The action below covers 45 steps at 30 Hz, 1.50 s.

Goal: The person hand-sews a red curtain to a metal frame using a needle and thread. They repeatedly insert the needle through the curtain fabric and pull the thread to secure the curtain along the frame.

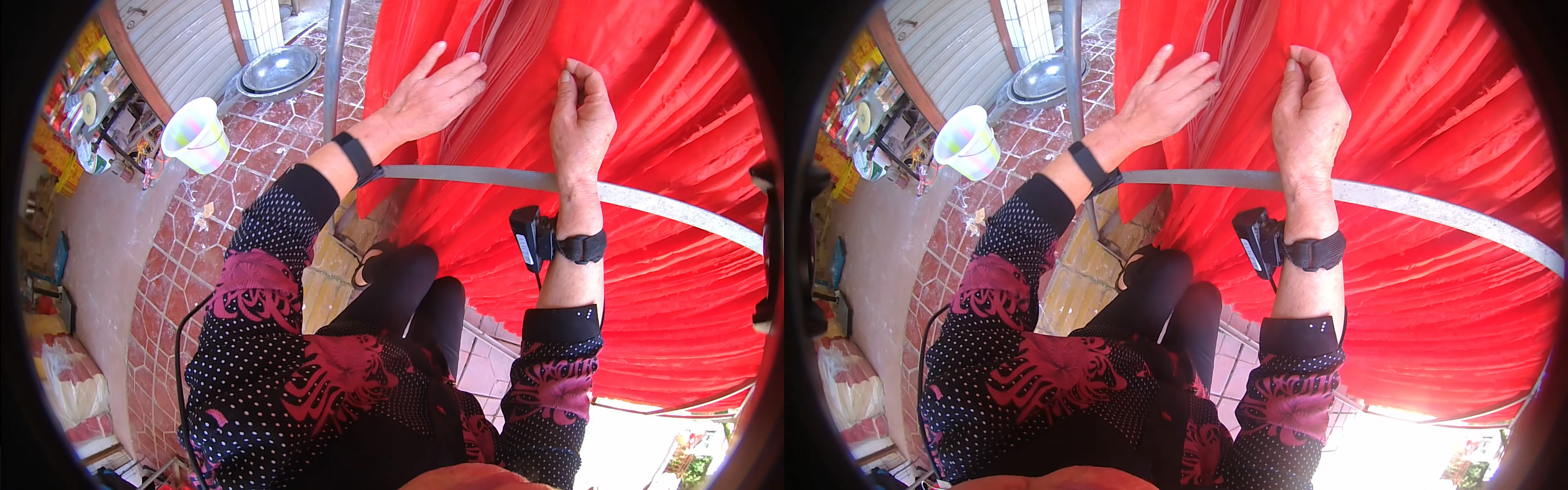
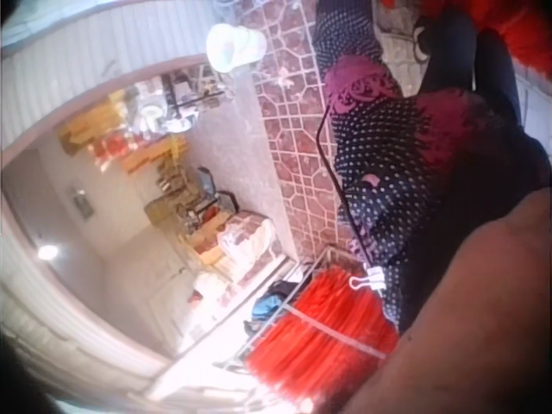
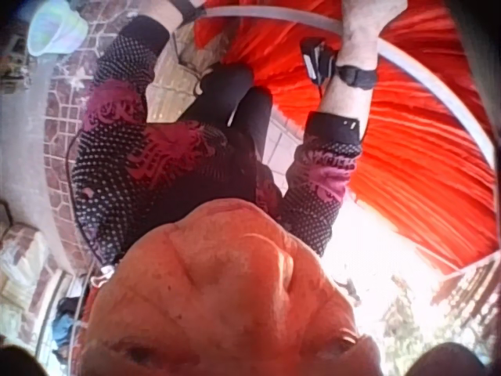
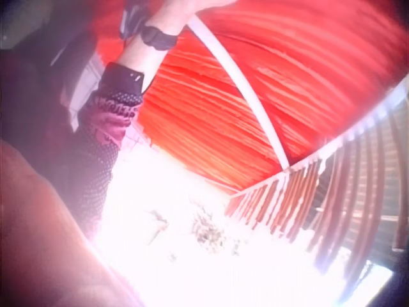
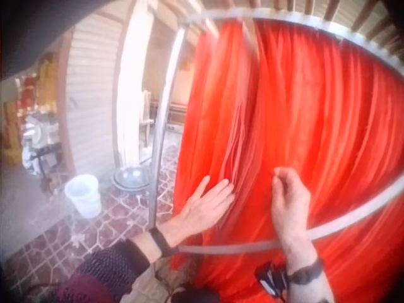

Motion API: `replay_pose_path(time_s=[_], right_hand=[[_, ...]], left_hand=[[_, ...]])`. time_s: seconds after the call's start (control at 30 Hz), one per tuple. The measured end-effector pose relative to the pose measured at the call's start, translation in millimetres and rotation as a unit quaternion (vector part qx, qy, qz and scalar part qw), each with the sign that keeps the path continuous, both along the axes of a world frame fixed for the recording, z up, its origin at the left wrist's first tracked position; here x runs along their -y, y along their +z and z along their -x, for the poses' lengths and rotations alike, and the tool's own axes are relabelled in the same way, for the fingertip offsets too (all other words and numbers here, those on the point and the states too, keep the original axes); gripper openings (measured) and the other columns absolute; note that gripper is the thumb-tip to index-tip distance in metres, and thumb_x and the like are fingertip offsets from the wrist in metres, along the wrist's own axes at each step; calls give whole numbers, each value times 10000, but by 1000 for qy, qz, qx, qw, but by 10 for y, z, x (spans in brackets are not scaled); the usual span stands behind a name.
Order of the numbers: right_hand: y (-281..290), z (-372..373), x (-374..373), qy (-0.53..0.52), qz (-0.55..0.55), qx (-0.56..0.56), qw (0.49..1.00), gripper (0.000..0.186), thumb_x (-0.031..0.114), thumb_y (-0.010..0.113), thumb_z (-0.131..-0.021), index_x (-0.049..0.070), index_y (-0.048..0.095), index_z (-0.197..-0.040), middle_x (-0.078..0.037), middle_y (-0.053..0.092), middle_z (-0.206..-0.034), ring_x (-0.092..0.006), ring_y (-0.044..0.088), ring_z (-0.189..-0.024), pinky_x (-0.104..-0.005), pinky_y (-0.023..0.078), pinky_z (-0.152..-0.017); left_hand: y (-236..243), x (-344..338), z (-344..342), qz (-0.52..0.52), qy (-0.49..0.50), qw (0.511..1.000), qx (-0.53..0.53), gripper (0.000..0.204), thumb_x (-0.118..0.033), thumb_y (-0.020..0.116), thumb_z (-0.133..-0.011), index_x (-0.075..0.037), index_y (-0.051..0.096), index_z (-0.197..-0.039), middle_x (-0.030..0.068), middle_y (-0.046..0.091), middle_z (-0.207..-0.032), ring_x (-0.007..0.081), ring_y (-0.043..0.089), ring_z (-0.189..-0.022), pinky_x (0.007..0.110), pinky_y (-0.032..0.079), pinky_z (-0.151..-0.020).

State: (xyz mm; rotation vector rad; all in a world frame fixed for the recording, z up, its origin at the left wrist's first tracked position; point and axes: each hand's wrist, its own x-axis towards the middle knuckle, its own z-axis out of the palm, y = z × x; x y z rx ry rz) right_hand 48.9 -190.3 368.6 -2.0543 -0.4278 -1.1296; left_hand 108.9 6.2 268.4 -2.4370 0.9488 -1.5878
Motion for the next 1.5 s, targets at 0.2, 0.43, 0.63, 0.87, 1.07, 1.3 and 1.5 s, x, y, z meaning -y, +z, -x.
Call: replay_pose_path(time_s=[0.2, 0.43, 0.63, 0.87, 1.07, 1.3, 1.5], right_hand=[[-25, -30, 9, 0, 11, -17, 1000, 192, 118, 600, -965, 30, 644, -1129, -31, 683, -914, -70, 609, -787, -233, 523, -706], [-17, -51, 7, 1, 3, -19, 1000, 164, 96, 594, -935, 38, 656, -1076, -160, 706, -941, -254, 700, -869, -334, 543, -774], [29, -17, -38, 3, 40, -61, 997, 221, 147, 630, -918, 72, 626, -1126, -113, 672, -799, -245, 684, -785, -350, 537, -720], [40, 8, -74, -80, 199, -49, 975, 488, 299, 642, -895, 287, 494, -1360, -113, 599, -1135, -302, 669, -896, -429, 558, -745], [-16, -48, -48, -106, 287, -94, 947, 372, 246, 609, -899, 174, 588, -1262, -151, 628, -1129, -318, 659, -966, -433, 552, -789], [-35, -76, -26, -102, 262, -135, 950, 375, 244, 604, -904, 164, 574, -1268, -155, 643, -1135, -328, 659, -974, -439, 541, -825], [-56, -96, 4, -101, 252, -119, 955, 369, 241, 604, -901, 146, 581, -1257, -149, 666, -1092, -327, 660, -979, -437, 540, -827]], left_hand=[[133, -256, 12, 250, -11, 968, 9, 349, -299, 755, -809, -96, 655, -1074, 92, 621, -1039, 239, 564, -995, 404, 414, -859], [134, -20, 11, 298, 39, 941, -154, 169, -260, 693, -850, -101, 669, -902, 44, 660, -796, 233, 601, -779, 386, 408, -760], [140, 505, 80, 303, -50, 941, -142, 34, -127, 642, -809, -95, 649, -800, 77, 640, -728, 270, 621, -750, 419, 453, -676], [251, 750, 177, 295, -35, 930, -216, 25, -106, 650, -783, -92, 630, -789, 68, 651, -796, 269, 616, -820, 420, 440, -752], [231, 314, 160, 507, -10, 861, -41, 534, -164, 778, -754, -96, 559, -1236, 125, 545, -1213, 282, 558, -1048, 406, 447, -889], [135, 50, -137, 612, -56, 757, -221, 295, -88, 728, -818, -1, 648, -1089, 157, 690, -990, 270, 671, -882, 356, 528, -801], [98, 366, -5, 476, -87, 867, -117, 80, -79, 652, -837, -52, 666, -911, 156, 668, -870, 359, 659, -824, 418, 537, -711]])
